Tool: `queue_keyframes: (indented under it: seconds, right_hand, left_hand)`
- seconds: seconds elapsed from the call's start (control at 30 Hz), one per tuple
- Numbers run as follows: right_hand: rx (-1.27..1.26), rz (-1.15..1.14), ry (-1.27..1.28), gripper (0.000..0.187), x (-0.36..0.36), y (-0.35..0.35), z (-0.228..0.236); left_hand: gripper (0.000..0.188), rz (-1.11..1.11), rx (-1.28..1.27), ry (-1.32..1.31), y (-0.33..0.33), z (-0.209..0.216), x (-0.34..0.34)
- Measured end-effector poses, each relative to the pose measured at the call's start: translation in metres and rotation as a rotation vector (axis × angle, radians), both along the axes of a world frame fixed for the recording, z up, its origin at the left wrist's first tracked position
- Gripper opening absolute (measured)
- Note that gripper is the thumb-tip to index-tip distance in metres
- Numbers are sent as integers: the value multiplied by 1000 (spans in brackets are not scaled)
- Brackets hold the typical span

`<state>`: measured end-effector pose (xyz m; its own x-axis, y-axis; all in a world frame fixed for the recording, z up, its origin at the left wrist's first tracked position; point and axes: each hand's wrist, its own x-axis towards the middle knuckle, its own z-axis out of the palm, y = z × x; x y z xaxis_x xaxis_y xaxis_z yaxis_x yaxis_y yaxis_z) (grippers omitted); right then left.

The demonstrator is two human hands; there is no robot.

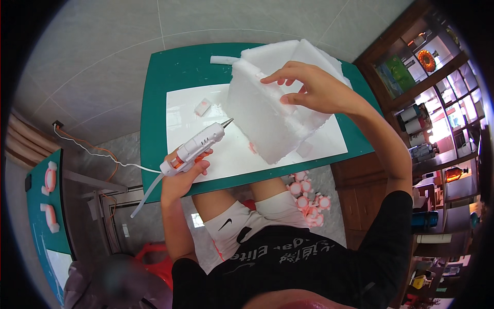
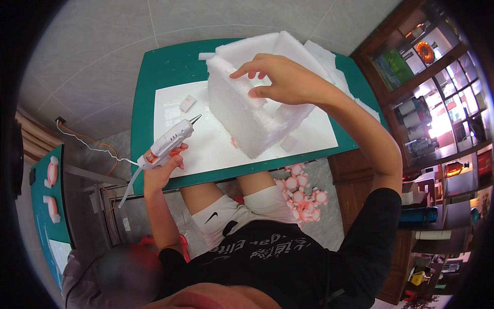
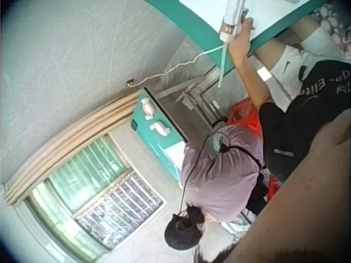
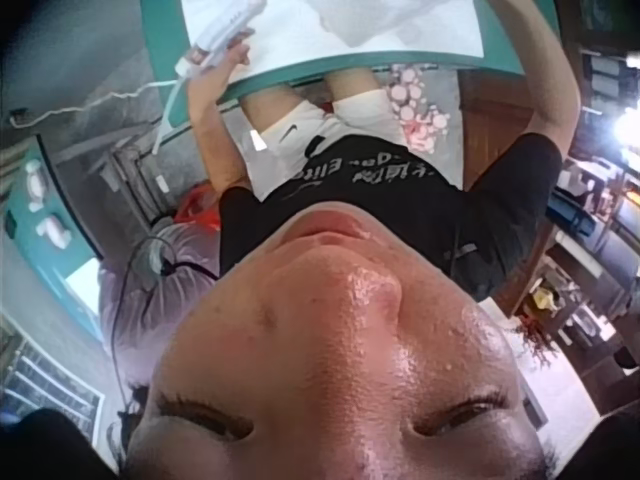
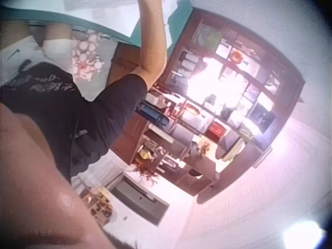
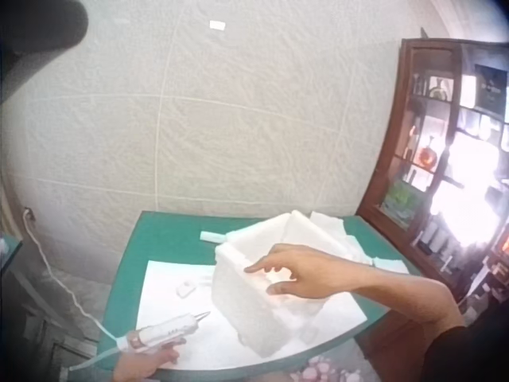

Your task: The person is assembling a white foam box using a hot glue gun to attach foam panels together.

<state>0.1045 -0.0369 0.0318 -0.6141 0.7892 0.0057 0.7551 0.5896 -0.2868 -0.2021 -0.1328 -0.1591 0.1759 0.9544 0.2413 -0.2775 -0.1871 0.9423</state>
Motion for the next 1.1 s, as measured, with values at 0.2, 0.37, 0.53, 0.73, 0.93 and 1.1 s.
queue_keyframes:
  seconds: [0.2,0.37,0.53,0.73,0.93,1.1]
  right_hand:
    - [-66,71,34,43,6,6,1]
    - [-125,14,47,45,1,7,-2]
    - [-124,41,40,46,4,11,-2]
    - [-106,61,105,55,12,10,1]
    - [-96,37,93,59,9,3,1]
    - [25,-33,243,54,24,-4,23]
  left_hand:
    - [37,-10,-25,0,1,-2,-4]
    - [38,-9,-28,-18,-1,2,-6]
    - [38,-5,-38,7,2,-1,-7]
    - [39,0,-68,-10,0,1,-8]
    - [39,-14,-67,13,0,2,-9]
    - [40,14,-52,-12,-4,1,-9]
